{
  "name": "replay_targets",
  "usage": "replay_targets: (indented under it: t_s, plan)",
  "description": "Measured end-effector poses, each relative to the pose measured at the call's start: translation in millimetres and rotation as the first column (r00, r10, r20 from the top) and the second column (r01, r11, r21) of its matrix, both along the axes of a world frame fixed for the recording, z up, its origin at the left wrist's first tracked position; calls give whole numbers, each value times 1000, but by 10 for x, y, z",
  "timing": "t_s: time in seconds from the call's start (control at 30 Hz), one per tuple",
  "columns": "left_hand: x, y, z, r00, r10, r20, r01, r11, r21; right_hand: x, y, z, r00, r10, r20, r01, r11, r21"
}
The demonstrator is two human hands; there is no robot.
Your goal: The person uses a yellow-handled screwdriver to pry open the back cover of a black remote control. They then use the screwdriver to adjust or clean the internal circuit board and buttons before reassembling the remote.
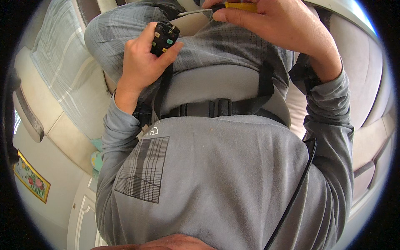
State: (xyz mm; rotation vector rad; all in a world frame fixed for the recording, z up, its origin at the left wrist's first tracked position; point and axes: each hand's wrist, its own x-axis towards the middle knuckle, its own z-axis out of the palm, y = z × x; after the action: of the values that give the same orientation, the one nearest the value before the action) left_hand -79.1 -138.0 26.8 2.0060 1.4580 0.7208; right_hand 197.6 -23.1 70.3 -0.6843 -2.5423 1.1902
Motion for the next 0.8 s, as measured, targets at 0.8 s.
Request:
replay_targets:
  t_s: [0.8]
  plan:
    - [-1,12,1,1000,-10,29,10,1000,7,-106,-152,-48,999,-43,-18,41,995,-94]
